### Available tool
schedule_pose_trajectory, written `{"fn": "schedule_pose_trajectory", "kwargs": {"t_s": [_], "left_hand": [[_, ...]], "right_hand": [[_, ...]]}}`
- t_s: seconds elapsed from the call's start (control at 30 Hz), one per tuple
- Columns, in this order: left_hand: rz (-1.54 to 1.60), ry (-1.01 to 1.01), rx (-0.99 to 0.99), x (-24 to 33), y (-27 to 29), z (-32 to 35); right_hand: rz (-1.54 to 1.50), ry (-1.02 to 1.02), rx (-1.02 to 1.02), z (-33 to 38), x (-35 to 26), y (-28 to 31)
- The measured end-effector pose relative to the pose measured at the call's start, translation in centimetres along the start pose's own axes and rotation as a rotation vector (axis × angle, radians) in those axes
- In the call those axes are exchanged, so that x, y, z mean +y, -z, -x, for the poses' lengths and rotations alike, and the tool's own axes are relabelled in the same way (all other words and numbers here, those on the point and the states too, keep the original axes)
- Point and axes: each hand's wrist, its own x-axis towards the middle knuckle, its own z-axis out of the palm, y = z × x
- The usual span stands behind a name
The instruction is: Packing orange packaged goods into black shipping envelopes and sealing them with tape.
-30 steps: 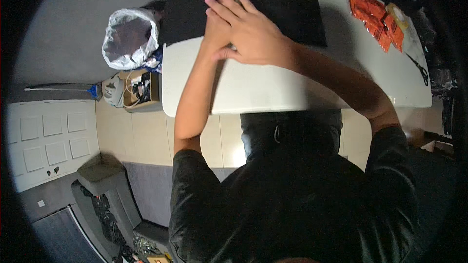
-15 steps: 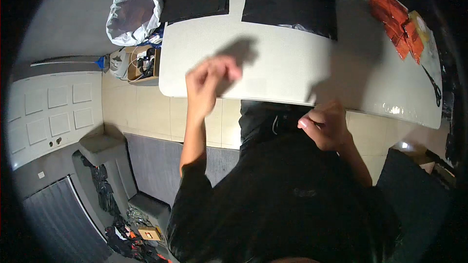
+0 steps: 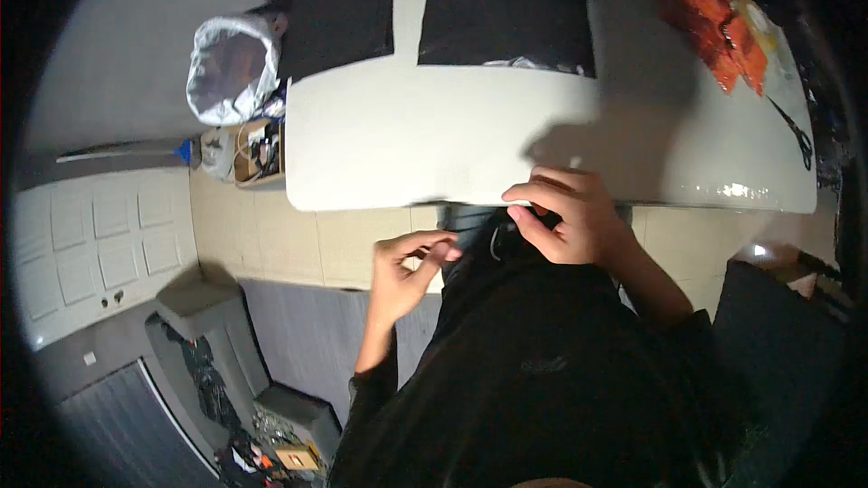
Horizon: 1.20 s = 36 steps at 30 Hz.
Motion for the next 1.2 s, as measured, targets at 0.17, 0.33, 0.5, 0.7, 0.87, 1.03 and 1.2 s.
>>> {"fn": "schedule_pose_trajectory", "kwargs": {"t_s": [0.17, 0.33, 0.5, 0.7, 0.87, 1.03, 1.2], "left_hand": [[-0.491, -0.154, 0.457, 5.2, 3.1, -4.3], [-0.658, -0.683, 0.383, 10.3, 2.4, -16.8], [-0.560, -0.810, 0.273, 8.8, -3.6, -33.2], [-0.785, -0.799, 0.230, 4.0, -3.1, -38.6], [-0.833, -0.780, 0.243, 3.4, -2.0, -38.5], [-0.936, -0.708, 0.250, 3.5, -0.5, -37.4], [-0.936, -0.665, 0.242, 4.5, -1.6, -37.5]], "right_hand": [[0.359, 0.024, 0.112, -2.4, 5.0, 6.5], [0.646, 0.178, 0.109, -11.0, 10.4, 5.8], [0.964, -0.118, -0.155, -13.9, 12.8, 2.7], [0.848, -0.159, -0.099, -13.5, 13.4, 1.6], [0.804, -0.284, -0.200, -14.0, 12.7, 2.6], [0.537, -0.256, 0.055, -17.0, 12.9, 4.9], [0.834, -0.297, 0.441, -17.2, 23.3, 10.3]]}}
